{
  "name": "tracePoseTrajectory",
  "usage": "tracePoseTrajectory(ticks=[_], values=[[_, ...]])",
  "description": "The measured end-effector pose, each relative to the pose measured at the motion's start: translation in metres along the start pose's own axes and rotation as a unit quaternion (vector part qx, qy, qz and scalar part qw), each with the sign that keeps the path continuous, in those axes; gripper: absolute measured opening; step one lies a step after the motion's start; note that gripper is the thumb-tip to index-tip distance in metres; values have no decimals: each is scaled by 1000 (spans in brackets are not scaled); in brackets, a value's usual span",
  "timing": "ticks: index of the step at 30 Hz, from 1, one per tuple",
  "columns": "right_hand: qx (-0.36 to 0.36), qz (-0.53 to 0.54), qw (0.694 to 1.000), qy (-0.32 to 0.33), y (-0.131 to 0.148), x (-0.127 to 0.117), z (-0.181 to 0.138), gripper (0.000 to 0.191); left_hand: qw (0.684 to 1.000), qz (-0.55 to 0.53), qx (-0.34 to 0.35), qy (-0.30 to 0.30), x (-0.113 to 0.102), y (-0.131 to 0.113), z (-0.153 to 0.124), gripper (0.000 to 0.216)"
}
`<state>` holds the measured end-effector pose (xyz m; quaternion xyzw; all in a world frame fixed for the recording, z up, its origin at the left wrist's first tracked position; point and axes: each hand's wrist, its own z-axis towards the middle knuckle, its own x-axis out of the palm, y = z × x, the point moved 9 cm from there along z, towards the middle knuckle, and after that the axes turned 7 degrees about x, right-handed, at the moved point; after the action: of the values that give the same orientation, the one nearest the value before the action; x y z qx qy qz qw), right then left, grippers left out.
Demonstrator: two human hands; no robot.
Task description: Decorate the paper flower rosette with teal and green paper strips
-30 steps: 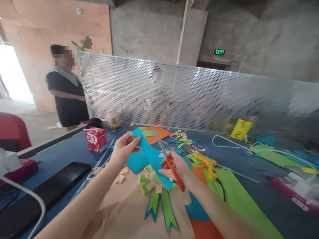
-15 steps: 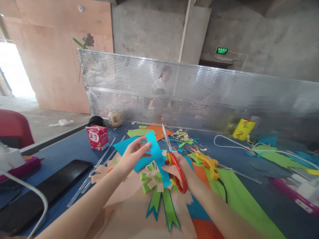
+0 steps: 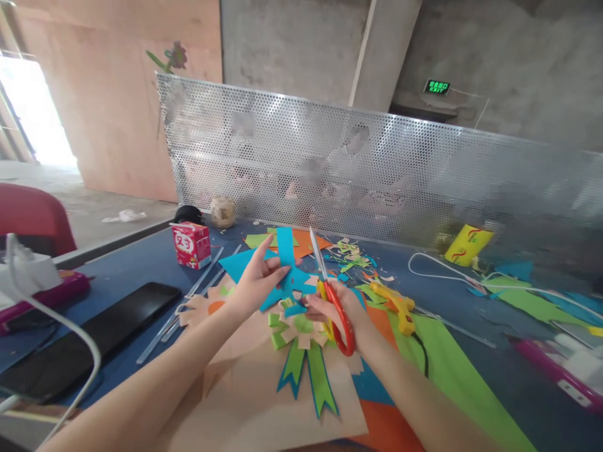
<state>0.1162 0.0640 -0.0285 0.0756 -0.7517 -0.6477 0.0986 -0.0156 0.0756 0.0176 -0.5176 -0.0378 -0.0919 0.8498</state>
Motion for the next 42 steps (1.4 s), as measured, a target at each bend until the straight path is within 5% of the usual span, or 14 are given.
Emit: tracePoseTrajectory(ticks=[4,8,12,22,36,42], values=[[-68,39,997,-24,15,-13,-1,29,988,105,73,91,12,-14,-5,70],[-152,36,987,-29,33,-23,-8,27,920,298,177,181,24,-23,-13,66],[-192,0,981,-26,47,-25,-13,32,884,362,196,222,28,-16,-15,77],[-100,-148,984,4,16,-8,1,35,845,419,224,246,26,-24,-19,79],[-69,-167,983,17,16,2,-4,34,833,408,217,306,42,-15,-34,88],[-108,-173,979,12,4,-7,10,38,853,397,220,257,29,-22,-25,90]])
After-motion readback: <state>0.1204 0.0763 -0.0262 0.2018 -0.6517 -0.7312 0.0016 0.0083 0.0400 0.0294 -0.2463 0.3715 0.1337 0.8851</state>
